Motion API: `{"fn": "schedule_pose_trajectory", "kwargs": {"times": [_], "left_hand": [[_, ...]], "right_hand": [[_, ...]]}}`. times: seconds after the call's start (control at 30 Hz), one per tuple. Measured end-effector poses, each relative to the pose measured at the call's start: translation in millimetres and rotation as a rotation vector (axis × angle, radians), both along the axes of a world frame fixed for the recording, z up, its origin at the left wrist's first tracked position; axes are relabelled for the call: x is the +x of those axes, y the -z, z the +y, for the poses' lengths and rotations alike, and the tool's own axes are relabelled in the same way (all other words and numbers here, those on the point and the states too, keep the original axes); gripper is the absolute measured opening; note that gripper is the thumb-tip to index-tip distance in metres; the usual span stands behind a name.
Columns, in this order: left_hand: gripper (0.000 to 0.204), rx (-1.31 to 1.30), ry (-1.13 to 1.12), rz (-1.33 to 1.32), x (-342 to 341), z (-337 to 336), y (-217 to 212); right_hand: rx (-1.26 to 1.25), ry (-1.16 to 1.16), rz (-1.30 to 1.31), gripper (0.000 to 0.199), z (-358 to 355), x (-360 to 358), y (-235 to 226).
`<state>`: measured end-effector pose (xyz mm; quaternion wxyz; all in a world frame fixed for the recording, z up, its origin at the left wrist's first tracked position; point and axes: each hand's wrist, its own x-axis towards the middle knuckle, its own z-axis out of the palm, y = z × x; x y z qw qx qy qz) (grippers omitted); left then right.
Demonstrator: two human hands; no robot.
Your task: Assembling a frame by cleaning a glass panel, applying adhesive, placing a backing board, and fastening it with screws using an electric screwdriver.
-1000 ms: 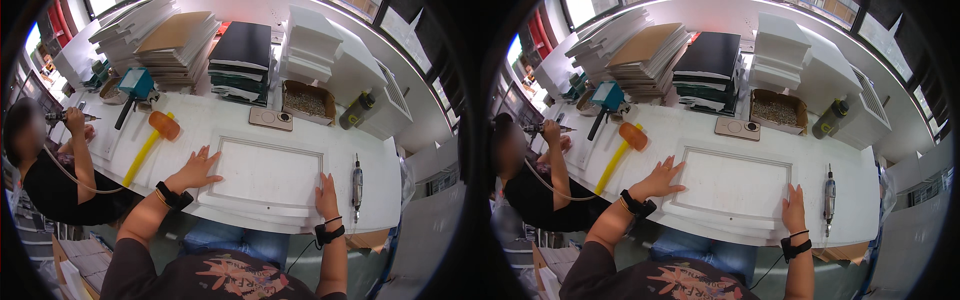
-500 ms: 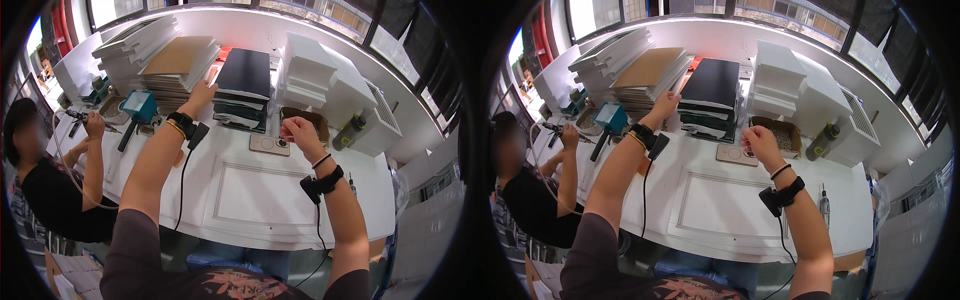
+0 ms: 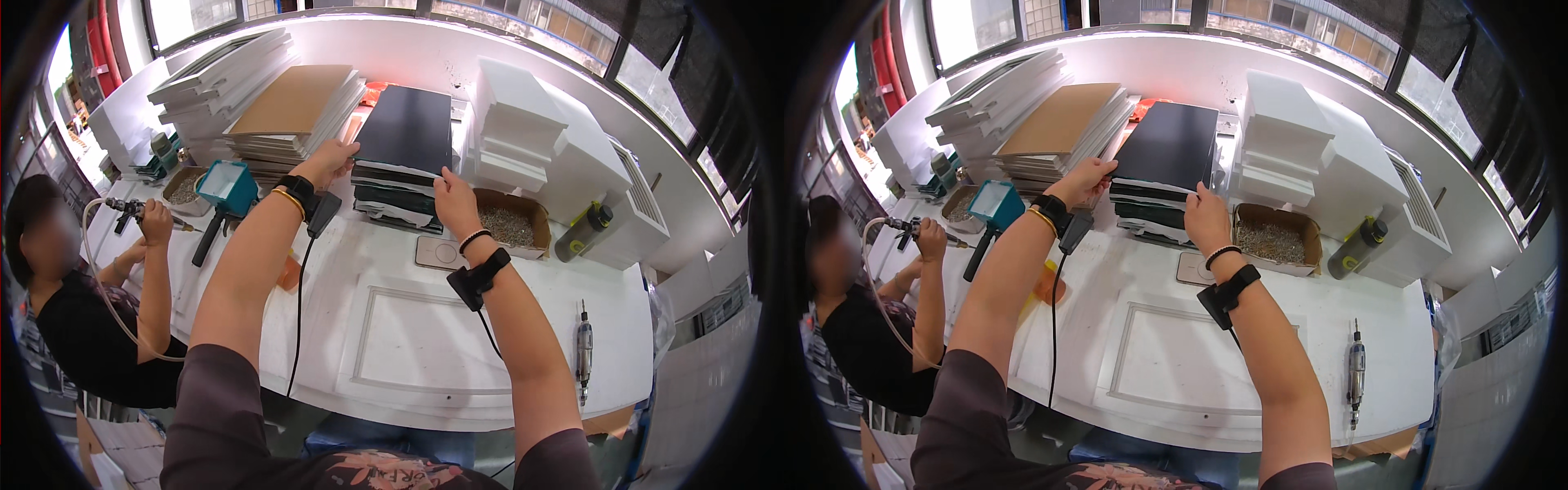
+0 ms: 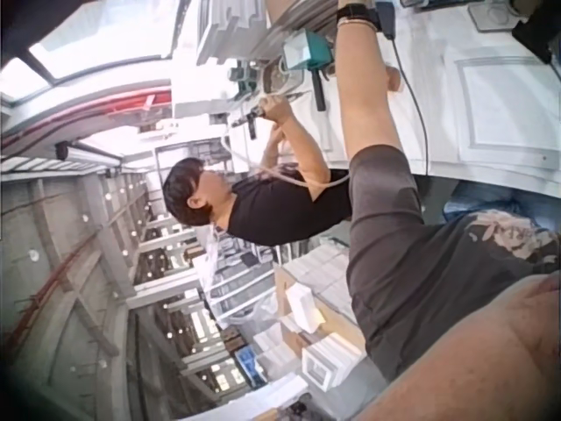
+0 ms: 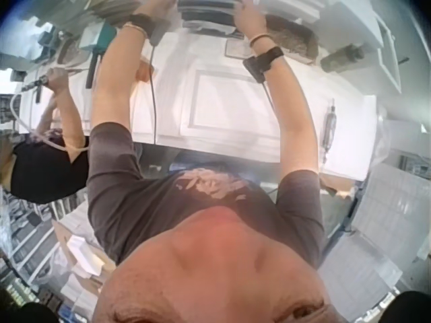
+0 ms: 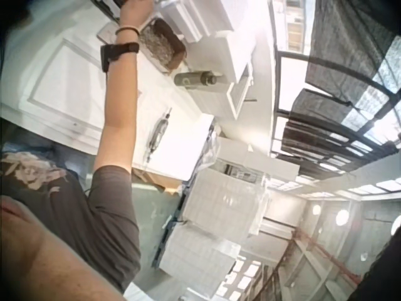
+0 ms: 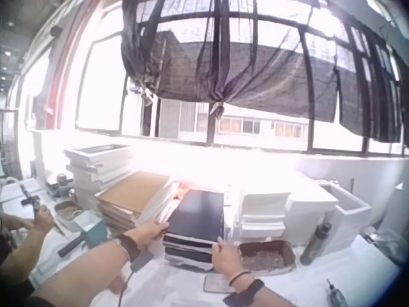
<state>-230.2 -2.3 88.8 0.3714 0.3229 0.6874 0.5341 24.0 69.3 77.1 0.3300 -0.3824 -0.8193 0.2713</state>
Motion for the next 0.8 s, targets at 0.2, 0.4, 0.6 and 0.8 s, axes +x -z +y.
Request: {"fn": "schedule_pose_trajectory", "kwargs": {"times": [0.2,0.4,0.6,0.8], "left_hand": [[0.021,-0.061,-0.007,-0.078,-12,-11,-7],[0.020,-0.113,0.027,-0.072,0,-37,-15],[0.021,-0.089,-0.043,-0.144,14,-28,-17],[0.024,-0.141,-0.045,-0.002,23,-13,-21]], "right_hand": [[-0.132,-0.098,0.184,0.043,-23,-4,15],[-0.491,-0.201,0.348,0.045,-36,16,13],[-0.636,-0.203,0.414,0.045,-29,21,2],[-0.282,-0.089,0.206,0.047,3,18,13]]}}
